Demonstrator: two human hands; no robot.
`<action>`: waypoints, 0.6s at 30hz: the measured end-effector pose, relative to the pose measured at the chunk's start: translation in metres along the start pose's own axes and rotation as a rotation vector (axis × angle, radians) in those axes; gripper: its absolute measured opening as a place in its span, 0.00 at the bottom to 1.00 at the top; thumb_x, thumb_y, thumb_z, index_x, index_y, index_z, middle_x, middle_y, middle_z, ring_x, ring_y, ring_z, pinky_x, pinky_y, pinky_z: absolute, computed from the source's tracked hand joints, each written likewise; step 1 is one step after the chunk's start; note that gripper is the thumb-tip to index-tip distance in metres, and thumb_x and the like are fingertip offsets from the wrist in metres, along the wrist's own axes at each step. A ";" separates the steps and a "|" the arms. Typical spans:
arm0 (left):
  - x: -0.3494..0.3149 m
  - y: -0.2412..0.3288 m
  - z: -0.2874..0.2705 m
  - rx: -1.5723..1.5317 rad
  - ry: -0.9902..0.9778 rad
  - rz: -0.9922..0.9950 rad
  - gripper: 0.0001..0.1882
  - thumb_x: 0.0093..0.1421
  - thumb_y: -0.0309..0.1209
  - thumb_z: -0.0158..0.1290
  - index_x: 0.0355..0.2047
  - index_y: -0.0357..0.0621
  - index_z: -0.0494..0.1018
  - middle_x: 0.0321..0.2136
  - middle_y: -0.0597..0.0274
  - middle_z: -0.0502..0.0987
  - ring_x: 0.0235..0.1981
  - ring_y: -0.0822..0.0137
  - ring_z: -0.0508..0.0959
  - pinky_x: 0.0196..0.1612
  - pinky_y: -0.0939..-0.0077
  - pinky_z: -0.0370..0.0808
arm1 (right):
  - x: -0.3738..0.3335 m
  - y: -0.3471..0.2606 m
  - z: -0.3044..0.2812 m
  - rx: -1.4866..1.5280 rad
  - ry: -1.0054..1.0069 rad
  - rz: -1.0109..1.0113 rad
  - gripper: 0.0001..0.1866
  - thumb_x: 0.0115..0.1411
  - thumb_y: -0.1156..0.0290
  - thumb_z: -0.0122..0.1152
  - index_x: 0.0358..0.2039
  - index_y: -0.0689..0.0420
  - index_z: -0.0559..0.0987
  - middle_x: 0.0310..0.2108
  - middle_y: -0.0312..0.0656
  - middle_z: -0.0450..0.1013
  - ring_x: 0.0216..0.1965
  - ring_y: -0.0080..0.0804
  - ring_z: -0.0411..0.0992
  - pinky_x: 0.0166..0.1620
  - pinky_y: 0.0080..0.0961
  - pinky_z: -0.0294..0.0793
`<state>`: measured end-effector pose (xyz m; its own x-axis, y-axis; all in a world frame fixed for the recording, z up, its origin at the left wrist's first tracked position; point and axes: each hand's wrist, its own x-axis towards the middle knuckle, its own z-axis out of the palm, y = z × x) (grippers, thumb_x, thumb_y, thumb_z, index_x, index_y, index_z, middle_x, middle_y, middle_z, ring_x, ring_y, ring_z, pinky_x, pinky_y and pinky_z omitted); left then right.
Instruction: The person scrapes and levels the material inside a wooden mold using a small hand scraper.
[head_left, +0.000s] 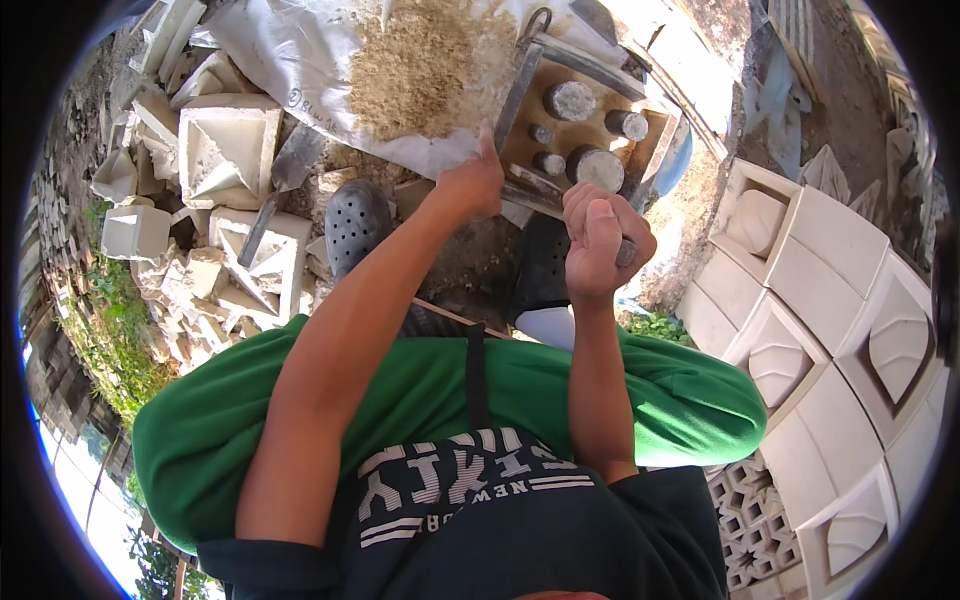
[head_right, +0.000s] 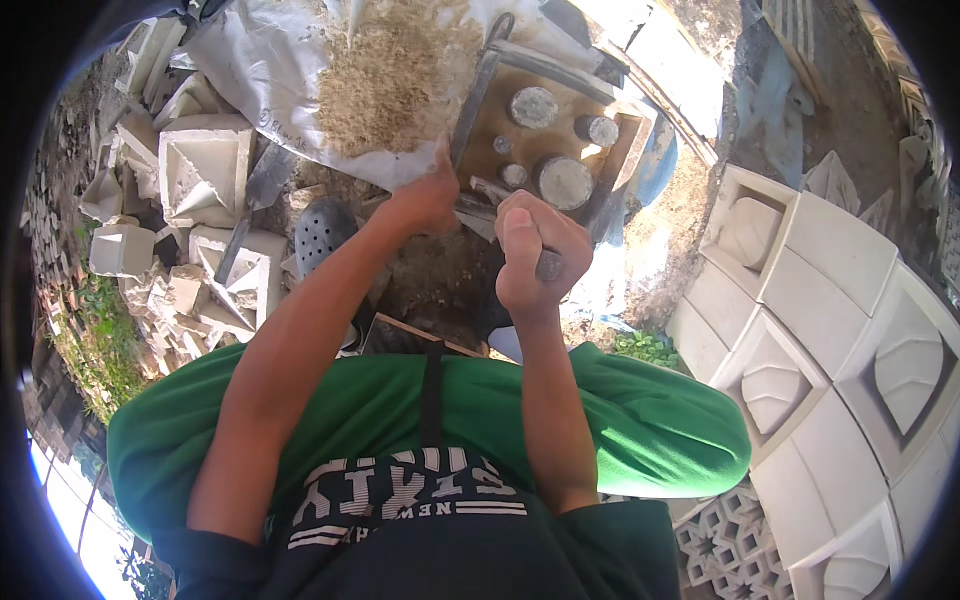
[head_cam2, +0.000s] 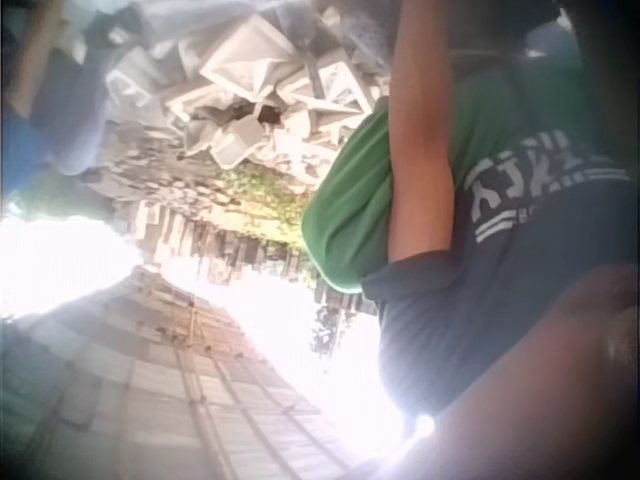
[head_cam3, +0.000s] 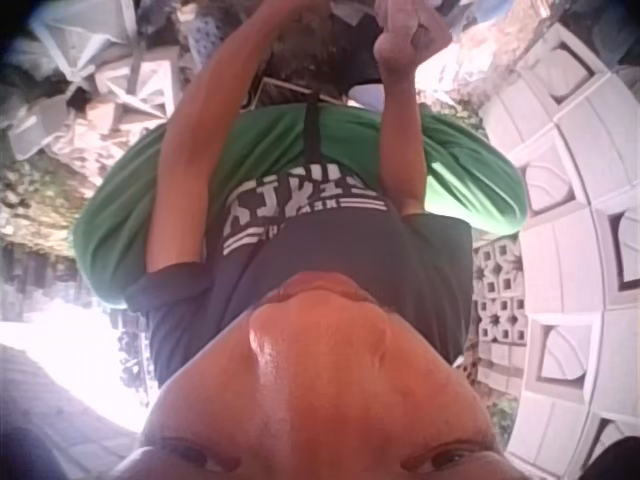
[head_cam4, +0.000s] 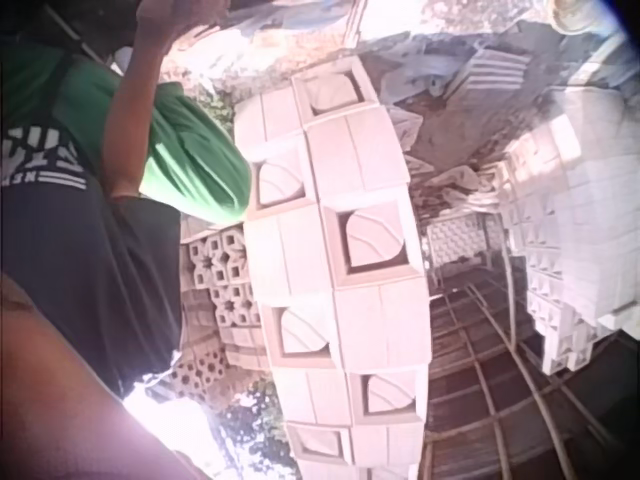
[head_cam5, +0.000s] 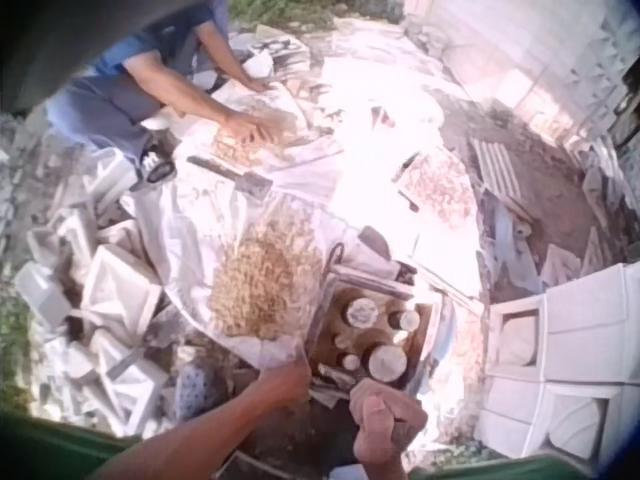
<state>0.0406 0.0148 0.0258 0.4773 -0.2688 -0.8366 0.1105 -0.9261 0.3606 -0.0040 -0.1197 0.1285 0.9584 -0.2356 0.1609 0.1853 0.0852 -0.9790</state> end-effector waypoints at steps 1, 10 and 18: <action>0.000 0.000 0.000 -0.002 0.020 0.012 0.55 0.51 0.26 0.52 0.64 0.29 0.21 0.51 0.35 0.70 0.50 0.44 0.75 0.52 0.50 0.69 | 0.001 -0.005 0.002 0.068 0.003 -0.023 0.13 0.54 0.78 0.47 0.13 0.66 0.63 0.12 0.37 0.61 0.15 0.21 0.56 0.20 0.22 0.54; -0.007 0.007 -0.004 0.048 0.010 -0.014 0.55 0.52 0.26 0.51 0.64 0.29 0.20 0.50 0.35 0.72 0.49 0.45 0.75 0.52 0.51 0.69 | 0.004 -0.004 -0.004 0.113 0.011 -0.031 0.13 0.55 0.77 0.47 0.14 0.65 0.66 0.12 0.34 0.61 0.15 0.18 0.55 0.20 0.20 0.51; 0.000 0.006 0.000 0.027 0.020 -0.011 0.57 0.50 0.26 0.53 0.63 0.29 0.19 0.47 0.36 0.74 0.48 0.45 0.77 0.53 0.54 0.70 | 0.005 -0.007 -0.027 0.067 -0.031 0.108 0.14 0.57 0.76 0.47 0.16 0.66 0.68 0.14 0.34 0.61 0.17 0.17 0.56 0.21 0.20 0.51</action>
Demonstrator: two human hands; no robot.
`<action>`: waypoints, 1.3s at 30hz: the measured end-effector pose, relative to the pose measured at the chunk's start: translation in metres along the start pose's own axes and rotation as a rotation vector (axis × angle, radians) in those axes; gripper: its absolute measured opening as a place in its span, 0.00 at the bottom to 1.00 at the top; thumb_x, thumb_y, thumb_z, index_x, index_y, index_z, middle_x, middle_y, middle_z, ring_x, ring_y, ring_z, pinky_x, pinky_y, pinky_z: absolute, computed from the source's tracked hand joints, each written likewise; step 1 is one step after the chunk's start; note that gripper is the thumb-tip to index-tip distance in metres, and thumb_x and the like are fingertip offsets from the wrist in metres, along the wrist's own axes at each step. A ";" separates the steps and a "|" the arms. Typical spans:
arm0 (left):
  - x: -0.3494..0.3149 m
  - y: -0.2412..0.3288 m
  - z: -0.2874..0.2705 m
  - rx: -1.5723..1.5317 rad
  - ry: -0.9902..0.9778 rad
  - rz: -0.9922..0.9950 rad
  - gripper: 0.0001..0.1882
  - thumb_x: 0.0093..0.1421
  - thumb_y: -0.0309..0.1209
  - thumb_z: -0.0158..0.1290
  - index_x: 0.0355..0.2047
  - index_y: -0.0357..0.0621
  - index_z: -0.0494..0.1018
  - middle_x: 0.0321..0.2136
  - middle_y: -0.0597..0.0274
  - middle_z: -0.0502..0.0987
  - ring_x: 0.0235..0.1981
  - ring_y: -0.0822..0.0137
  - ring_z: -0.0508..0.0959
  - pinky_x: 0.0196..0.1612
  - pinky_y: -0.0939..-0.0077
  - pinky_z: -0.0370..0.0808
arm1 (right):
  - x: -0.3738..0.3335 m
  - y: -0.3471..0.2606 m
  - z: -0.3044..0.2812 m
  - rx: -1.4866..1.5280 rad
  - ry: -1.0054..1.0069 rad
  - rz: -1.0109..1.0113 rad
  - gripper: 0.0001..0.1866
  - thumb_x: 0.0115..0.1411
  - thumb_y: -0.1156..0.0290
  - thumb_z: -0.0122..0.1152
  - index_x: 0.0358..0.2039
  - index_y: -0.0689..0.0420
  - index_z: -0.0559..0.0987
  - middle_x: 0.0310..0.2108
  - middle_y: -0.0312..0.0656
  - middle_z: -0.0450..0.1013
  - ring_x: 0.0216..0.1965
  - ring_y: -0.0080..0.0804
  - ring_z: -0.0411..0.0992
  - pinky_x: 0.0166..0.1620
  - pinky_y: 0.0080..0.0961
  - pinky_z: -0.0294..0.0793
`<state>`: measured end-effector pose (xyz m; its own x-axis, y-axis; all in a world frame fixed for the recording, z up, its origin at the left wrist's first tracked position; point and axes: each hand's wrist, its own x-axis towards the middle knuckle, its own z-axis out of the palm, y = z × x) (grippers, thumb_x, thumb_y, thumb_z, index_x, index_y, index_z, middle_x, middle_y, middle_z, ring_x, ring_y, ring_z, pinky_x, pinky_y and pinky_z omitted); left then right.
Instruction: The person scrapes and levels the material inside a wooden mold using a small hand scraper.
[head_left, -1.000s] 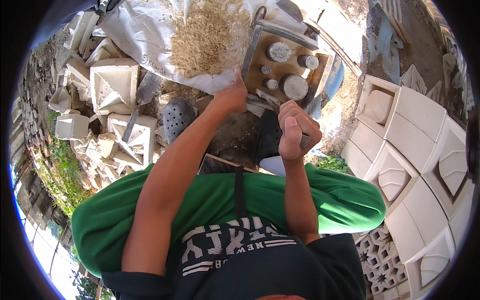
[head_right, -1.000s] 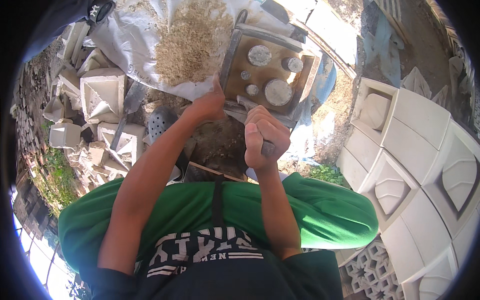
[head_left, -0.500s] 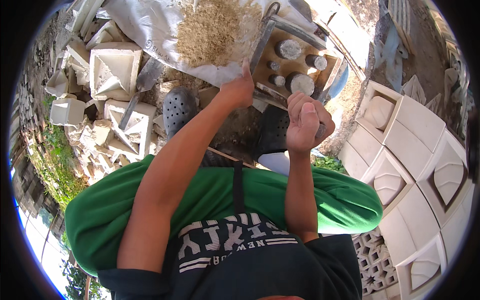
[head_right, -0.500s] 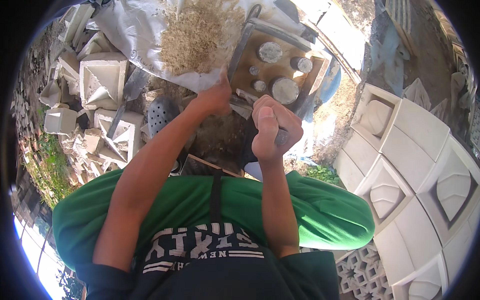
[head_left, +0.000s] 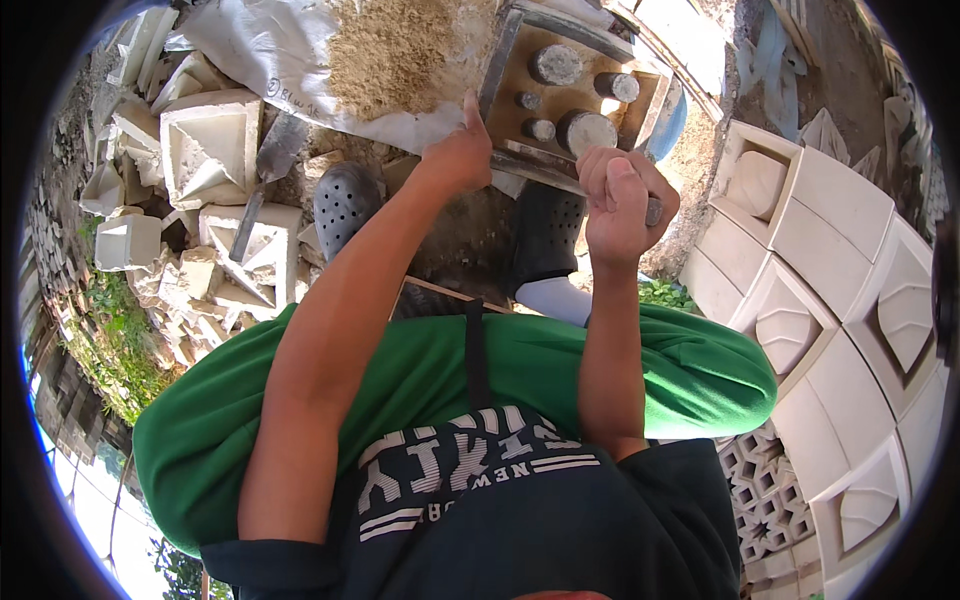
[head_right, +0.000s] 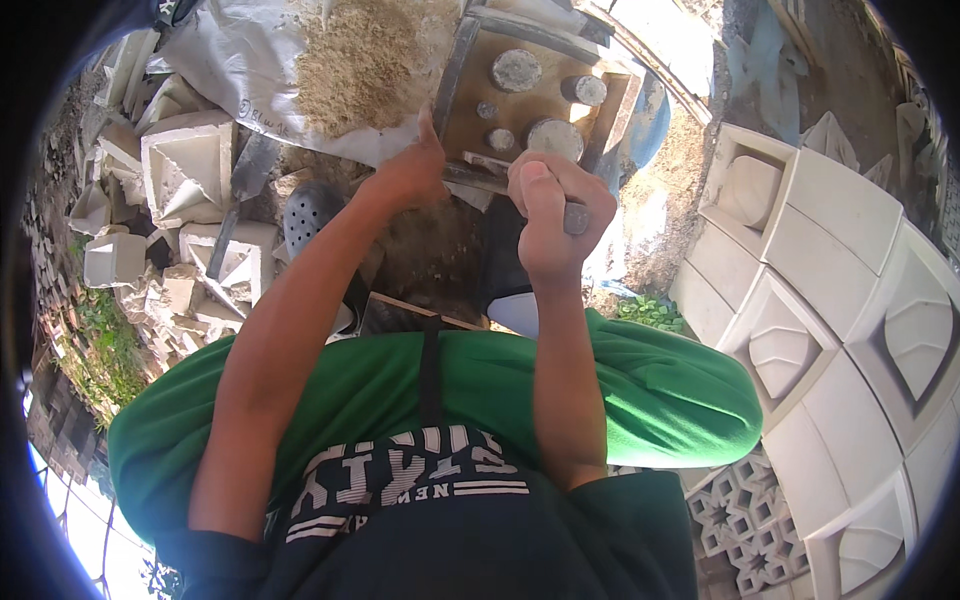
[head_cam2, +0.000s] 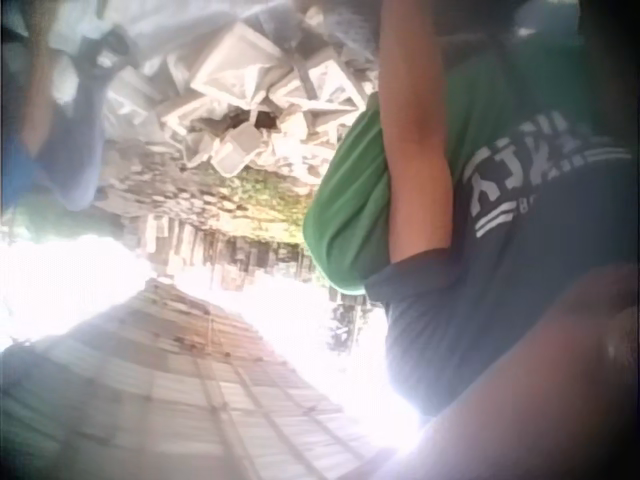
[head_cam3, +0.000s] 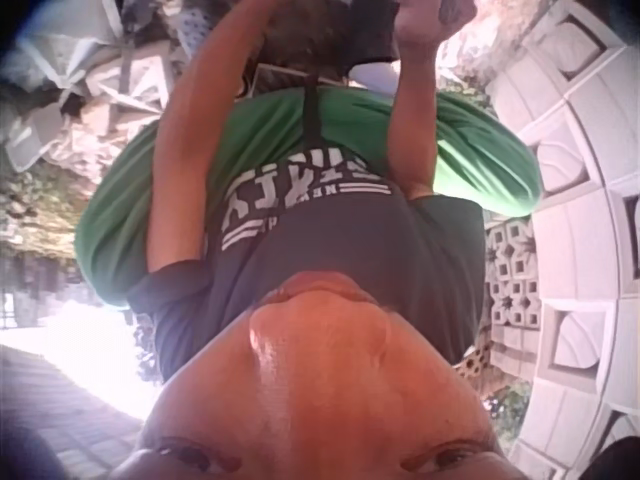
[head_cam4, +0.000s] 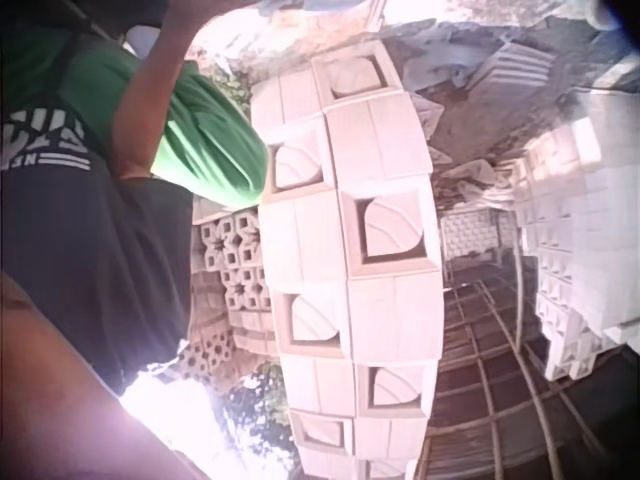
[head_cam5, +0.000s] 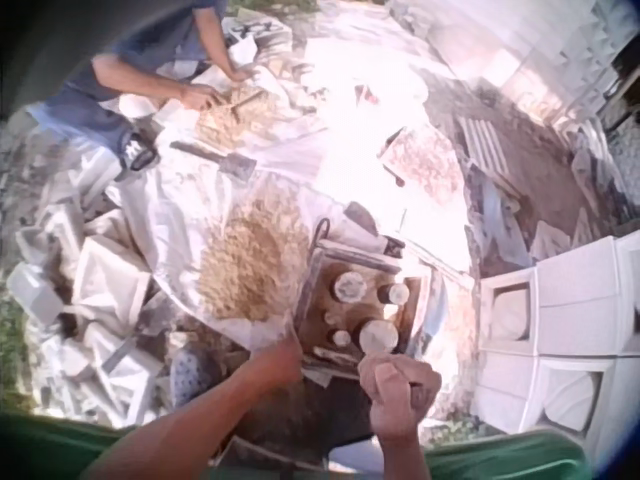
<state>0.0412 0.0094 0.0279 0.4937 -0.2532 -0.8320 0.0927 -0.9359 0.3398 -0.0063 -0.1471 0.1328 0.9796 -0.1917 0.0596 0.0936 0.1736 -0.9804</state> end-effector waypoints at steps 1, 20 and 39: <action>0.000 0.000 0.000 -0.005 -0.012 0.006 0.57 0.50 0.26 0.53 0.63 0.29 0.19 0.48 0.35 0.73 0.48 0.45 0.76 0.53 0.54 0.70 | -0.002 0.002 -0.002 -0.004 0.006 0.004 0.14 0.57 0.76 0.47 0.16 0.66 0.68 0.14 0.34 0.61 0.17 0.17 0.56 0.21 0.20 0.51; 0.024 -0.009 0.014 0.045 -0.027 0.026 0.58 0.51 0.28 0.54 0.61 0.25 0.16 0.48 0.31 0.72 0.50 0.43 0.74 0.52 0.53 0.70 | -0.007 0.009 -0.021 -0.172 0.083 0.068 0.15 0.56 0.75 0.48 0.13 0.65 0.68 0.13 0.32 0.60 0.15 0.16 0.53 0.19 0.20 0.48; 0.021 -0.009 0.014 0.182 -0.001 0.098 0.55 0.51 0.28 0.51 0.58 0.14 0.19 0.43 0.27 0.73 0.46 0.42 0.76 0.48 0.57 0.74 | -0.015 -0.016 -0.056 0.097 0.106 -0.162 0.18 0.57 0.78 0.44 0.11 0.61 0.57 0.10 0.35 0.52 0.14 0.23 0.51 0.20 0.23 0.50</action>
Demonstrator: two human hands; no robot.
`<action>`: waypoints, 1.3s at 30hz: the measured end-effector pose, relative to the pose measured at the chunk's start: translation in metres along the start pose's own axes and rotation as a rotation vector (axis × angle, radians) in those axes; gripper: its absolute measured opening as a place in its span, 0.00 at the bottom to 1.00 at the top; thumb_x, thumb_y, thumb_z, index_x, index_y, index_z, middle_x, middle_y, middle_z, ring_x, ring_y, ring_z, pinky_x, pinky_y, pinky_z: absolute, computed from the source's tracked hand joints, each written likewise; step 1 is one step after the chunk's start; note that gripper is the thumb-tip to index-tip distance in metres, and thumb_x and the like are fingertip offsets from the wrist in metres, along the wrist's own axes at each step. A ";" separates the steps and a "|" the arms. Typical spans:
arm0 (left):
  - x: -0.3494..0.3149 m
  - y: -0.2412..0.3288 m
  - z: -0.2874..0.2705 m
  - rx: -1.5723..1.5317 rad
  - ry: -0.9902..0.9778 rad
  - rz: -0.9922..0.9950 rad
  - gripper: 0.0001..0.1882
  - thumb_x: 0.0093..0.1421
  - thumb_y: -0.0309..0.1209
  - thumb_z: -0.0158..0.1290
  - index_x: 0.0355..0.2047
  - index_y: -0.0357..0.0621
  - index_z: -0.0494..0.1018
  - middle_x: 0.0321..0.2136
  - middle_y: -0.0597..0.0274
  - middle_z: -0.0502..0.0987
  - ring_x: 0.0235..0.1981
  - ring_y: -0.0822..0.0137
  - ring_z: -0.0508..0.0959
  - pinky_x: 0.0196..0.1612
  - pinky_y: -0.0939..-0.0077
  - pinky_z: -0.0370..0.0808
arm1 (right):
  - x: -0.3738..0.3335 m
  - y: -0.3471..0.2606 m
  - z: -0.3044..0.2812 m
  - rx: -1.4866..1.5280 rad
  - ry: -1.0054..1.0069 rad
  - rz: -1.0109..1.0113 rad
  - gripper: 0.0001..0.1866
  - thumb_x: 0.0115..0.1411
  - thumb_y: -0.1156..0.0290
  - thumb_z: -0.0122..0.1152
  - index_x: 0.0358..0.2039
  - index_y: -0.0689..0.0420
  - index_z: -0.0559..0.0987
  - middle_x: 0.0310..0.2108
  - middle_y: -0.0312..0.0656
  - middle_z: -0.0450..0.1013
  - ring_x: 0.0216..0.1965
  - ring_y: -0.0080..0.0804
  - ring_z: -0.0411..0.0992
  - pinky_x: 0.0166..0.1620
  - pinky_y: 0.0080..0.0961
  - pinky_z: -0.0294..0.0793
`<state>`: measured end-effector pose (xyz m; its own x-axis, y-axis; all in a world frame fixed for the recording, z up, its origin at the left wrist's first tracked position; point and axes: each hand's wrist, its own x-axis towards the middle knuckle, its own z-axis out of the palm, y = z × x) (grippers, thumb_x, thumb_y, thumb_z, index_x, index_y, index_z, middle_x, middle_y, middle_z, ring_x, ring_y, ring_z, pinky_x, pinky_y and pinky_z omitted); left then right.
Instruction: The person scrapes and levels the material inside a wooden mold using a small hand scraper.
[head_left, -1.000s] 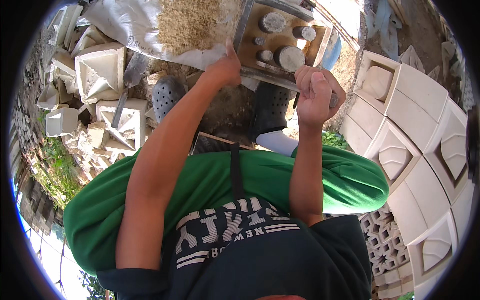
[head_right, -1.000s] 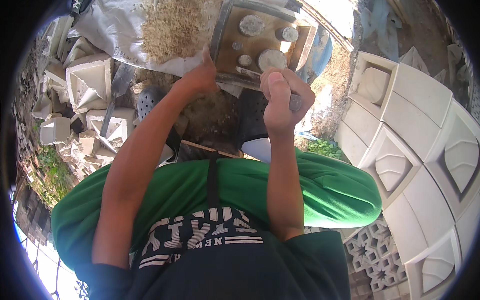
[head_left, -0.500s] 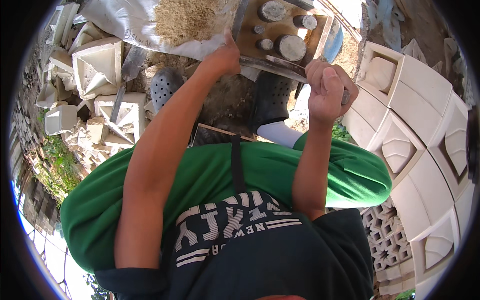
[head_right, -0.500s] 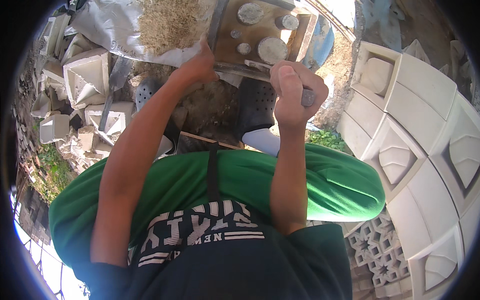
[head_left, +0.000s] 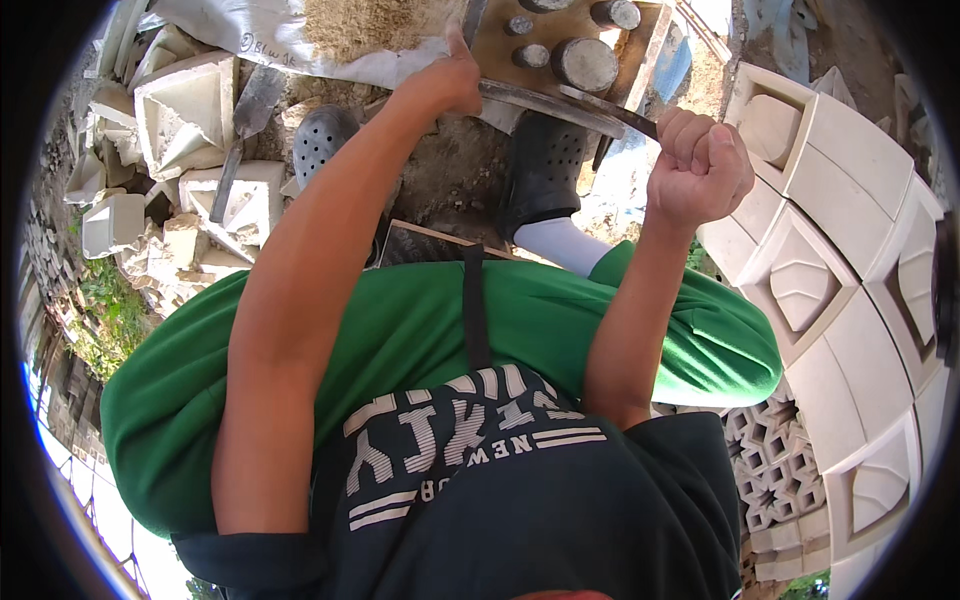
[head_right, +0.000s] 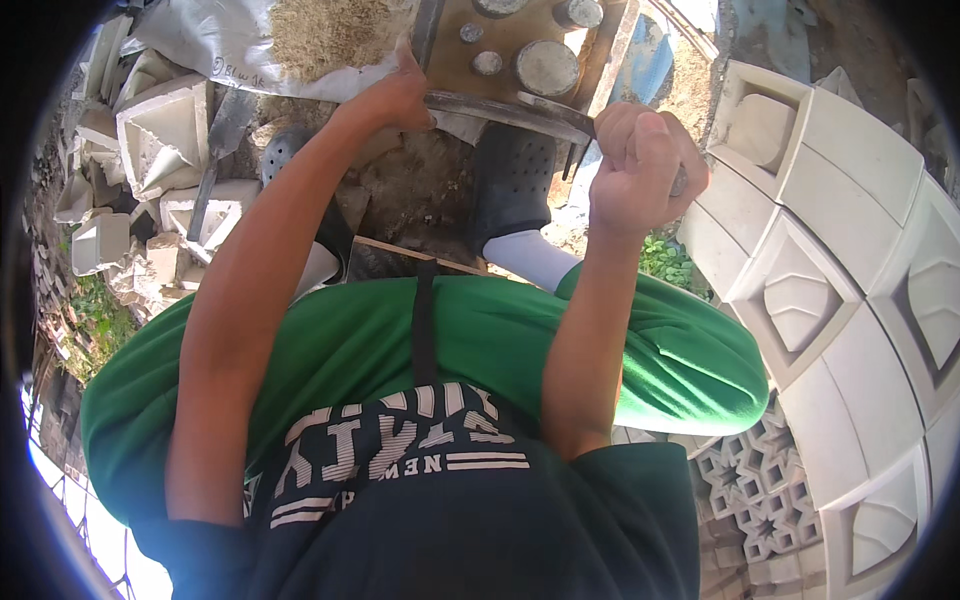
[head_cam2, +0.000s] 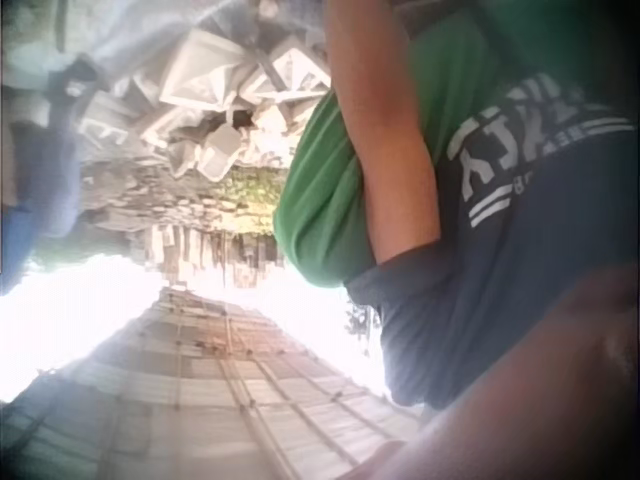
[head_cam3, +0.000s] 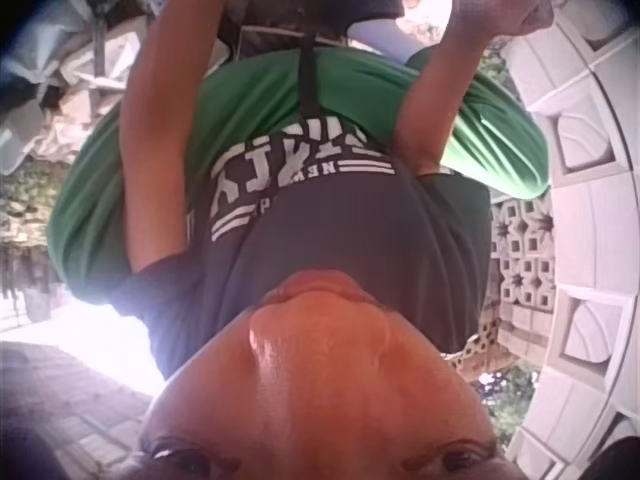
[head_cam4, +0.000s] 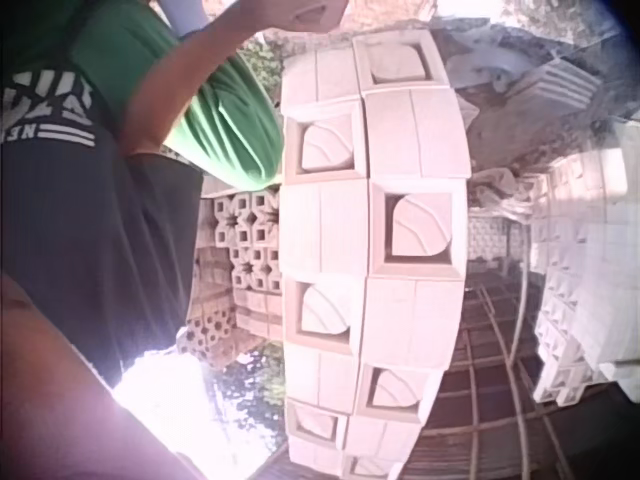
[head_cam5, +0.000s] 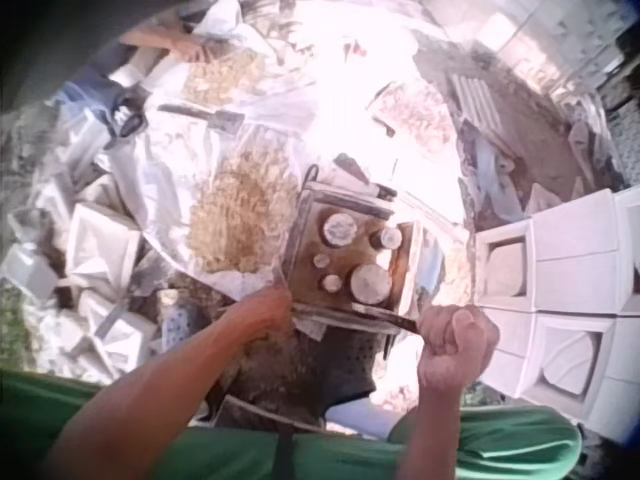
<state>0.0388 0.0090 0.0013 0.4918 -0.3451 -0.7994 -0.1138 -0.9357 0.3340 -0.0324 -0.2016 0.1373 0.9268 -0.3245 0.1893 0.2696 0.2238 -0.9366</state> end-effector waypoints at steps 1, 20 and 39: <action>0.001 0.002 0.000 0.000 -0.003 -0.011 0.55 0.51 0.29 0.52 0.58 0.14 0.20 0.42 0.26 0.73 0.45 0.42 0.77 0.47 0.58 0.74 | -0.001 -0.005 -0.002 -0.031 -0.002 -0.006 0.19 0.57 0.78 0.45 0.11 0.60 0.56 0.10 0.35 0.52 0.14 0.22 0.50 0.20 0.23 0.49; 0.027 -0.017 0.018 0.147 0.108 0.107 0.66 0.50 0.36 0.62 0.56 0.18 0.13 0.45 0.24 0.72 0.48 0.39 0.74 0.54 0.63 0.70 | 0.002 0.012 0.000 -0.342 0.172 0.169 0.19 0.56 0.80 0.51 0.10 0.60 0.62 0.12 0.31 0.57 0.15 0.16 0.52 0.19 0.19 0.48; 0.014 -0.017 0.020 -0.149 0.171 0.054 0.59 0.50 0.32 0.56 0.59 0.18 0.18 0.43 0.24 0.72 0.46 0.42 0.76 0.49 0.58 0.73 | -0.004 -0.010 0.008 -0.325 0.113 0.155 0.15 0.56 0.78 0.52 0.13 0.65 0.68 0.12 0.31 0.61 0.16 0.15 0.55 0.20 0.18 0.50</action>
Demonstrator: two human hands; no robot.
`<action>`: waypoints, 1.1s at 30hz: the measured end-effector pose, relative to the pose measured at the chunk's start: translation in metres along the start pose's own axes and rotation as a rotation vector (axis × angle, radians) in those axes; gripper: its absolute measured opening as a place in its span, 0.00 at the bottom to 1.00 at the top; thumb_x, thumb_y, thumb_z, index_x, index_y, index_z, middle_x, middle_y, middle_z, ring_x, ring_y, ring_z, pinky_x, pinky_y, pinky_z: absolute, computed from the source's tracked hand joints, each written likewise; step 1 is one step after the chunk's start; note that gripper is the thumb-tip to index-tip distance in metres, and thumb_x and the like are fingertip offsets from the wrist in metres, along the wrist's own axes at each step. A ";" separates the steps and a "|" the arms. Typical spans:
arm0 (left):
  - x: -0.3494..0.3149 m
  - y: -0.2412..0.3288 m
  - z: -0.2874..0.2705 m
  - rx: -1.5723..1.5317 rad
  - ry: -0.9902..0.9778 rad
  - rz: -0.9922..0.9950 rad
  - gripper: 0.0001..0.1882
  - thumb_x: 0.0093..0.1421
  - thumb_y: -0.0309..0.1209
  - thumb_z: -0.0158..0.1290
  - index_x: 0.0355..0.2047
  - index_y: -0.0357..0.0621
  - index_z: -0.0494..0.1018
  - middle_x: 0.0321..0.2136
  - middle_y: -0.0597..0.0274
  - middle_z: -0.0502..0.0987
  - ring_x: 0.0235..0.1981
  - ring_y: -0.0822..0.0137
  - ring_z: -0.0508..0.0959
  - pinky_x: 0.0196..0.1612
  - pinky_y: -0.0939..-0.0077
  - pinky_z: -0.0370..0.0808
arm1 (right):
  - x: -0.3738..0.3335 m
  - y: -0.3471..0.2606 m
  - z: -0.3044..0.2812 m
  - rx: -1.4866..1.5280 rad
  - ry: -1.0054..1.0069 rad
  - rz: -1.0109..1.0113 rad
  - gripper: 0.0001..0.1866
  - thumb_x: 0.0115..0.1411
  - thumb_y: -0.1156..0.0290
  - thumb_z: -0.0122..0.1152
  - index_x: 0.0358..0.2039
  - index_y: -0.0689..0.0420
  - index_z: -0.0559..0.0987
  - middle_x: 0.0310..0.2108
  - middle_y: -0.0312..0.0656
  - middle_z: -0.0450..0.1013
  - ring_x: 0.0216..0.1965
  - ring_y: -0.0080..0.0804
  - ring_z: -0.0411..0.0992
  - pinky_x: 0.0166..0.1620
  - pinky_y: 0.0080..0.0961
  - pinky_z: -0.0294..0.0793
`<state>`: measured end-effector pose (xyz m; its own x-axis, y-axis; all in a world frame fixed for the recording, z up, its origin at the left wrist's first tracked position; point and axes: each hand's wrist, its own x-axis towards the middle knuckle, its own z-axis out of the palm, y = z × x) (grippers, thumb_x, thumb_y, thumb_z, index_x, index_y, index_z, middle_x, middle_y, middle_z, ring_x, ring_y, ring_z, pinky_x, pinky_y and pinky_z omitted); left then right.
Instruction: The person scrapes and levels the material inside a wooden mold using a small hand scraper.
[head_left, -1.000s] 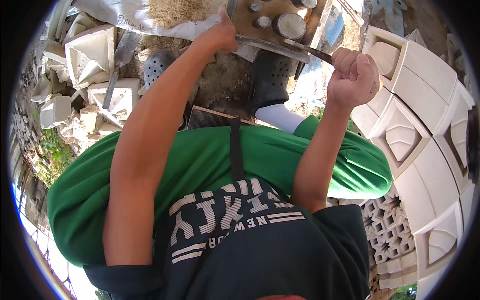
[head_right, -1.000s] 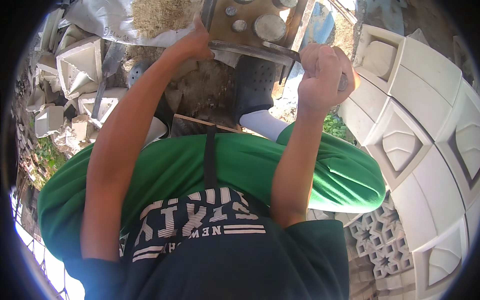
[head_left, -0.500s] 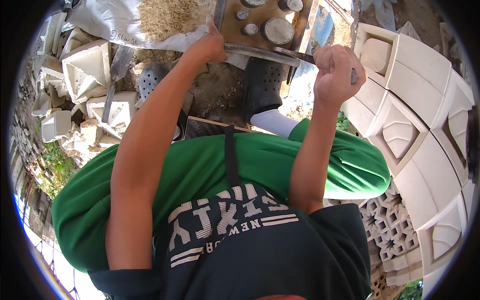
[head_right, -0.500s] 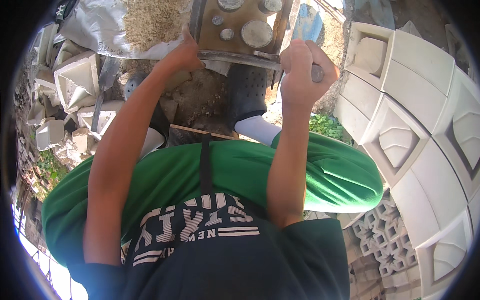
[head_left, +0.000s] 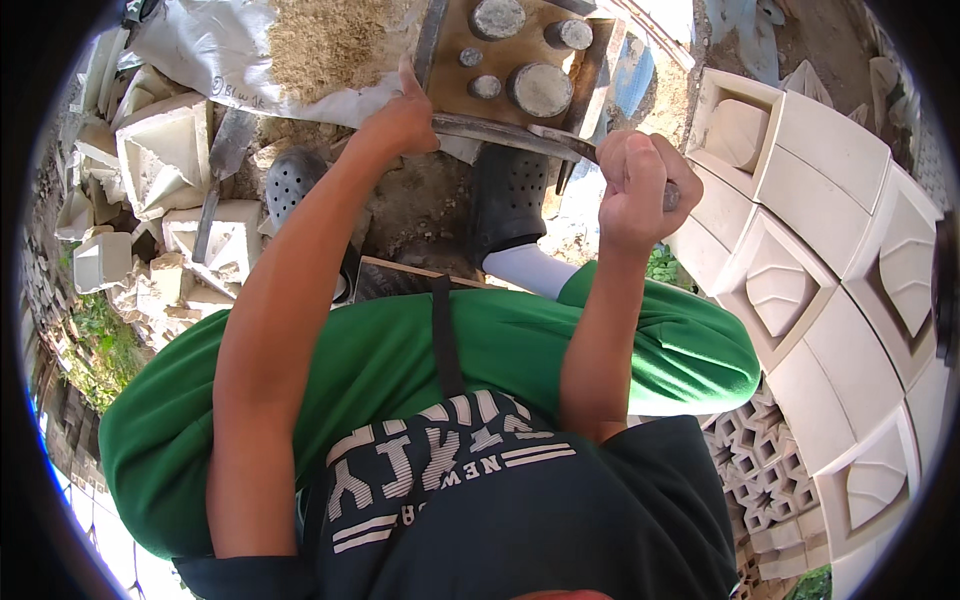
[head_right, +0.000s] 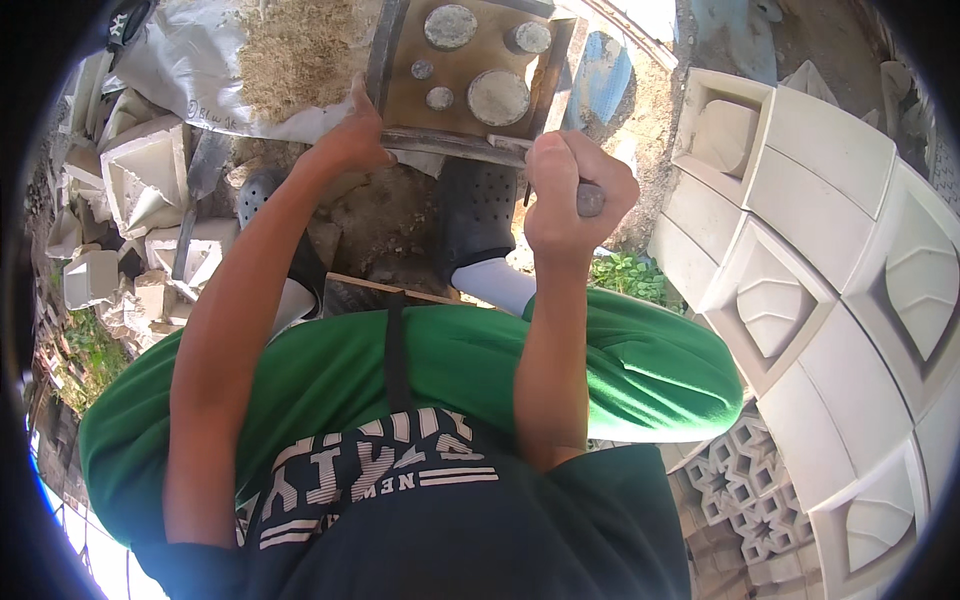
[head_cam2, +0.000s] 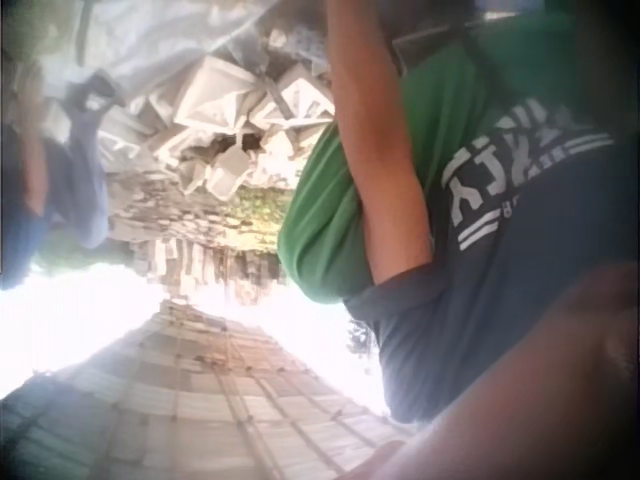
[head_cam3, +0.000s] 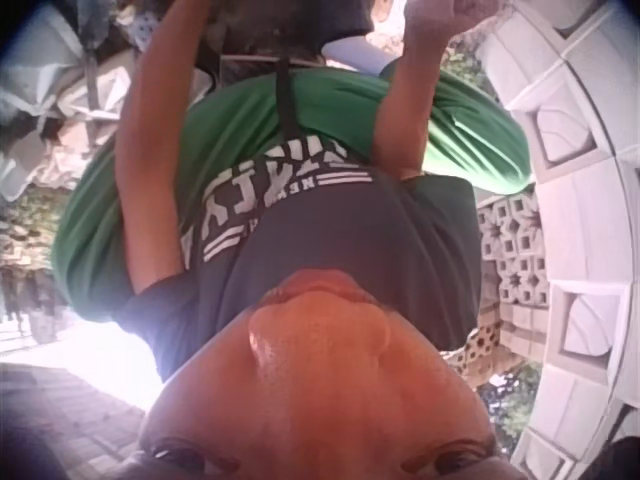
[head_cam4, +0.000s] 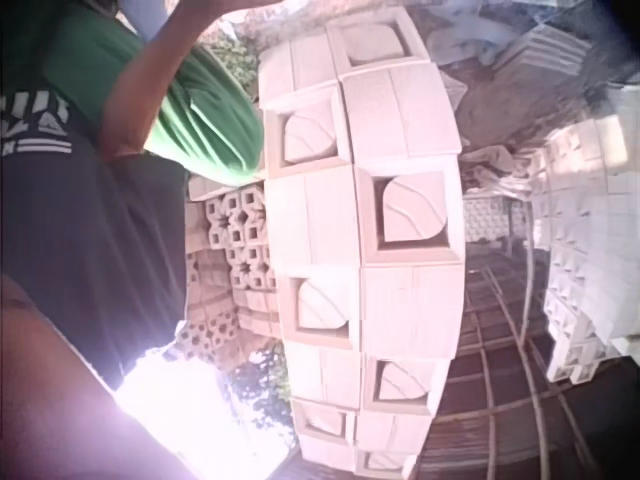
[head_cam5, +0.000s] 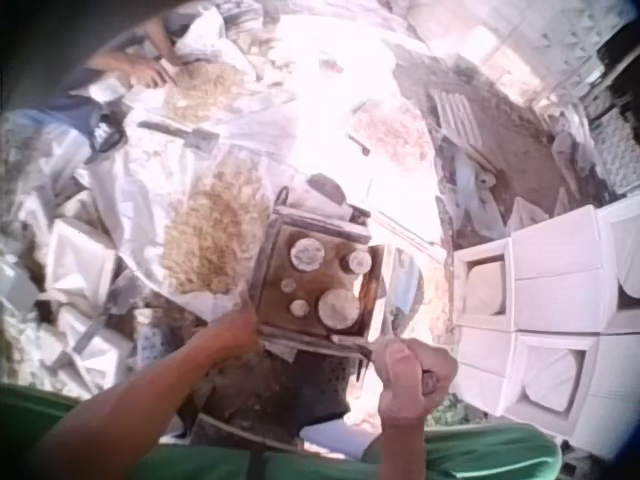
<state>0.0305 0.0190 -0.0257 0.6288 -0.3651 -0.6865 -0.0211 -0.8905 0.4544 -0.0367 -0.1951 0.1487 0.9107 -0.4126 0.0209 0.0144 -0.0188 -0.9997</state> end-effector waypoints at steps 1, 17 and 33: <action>-0.001 0.004 -0.002 0.025 -0.006 0.003 0.59 0.50 0.31 0.55 0.60 0.19 0.18 0.43 0.26 0.73 0.46 0.42 0.76 0.49 0.59 0.73 | -0.002 -0.005 0.002 0.036 0.029 -0.044 0.15 0.56 0.77 0.52 0.13 0.66 0.69 0.12 0.31 0.61 0.16 0.15 0.55 0.20 0.18 0.50; -0.022 0.030 -0.025 0.001 -0.084 -0.134 0.56 0.52 0.28 0.52 0.63 0.26 0.19 0.48 0.31 0.71 0.50 0.43 0.74 0.50 0.51 0.71 | -0.013 0.003 -0.006 0.051 -0.150 -0.217 0.14 0.50 0.77 0.48 0.12 0.67 0.61 0.11 0.38 0.57 0.14 0.23 0.53 0.19 0.22 0.50; -0.019 0.029 -0.018 0.003 -0.100 -0.086 0.53 0.51 0.28 0.51 0.62 0.21 0.23 0.47 0.29 0.71 0.49 0.44 0.75 0.49 0.53 0.73 | -0.003 0.011 -0.005 0.199 -0.150 -0.282 0.15 0.51 0.76 0.46 0.10 0.63 0.59 0.10 0.37 0.55 0.14 0.22 0.51 0.19 0.24 0.48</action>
<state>0.0316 0.0053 0.0108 0.5478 -0.3122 -0.7762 0.0277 -0.9205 0.3898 -0.0415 -0.1987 0.1380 0.9095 -0.2784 0.3088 0.3400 0.0703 -0.9378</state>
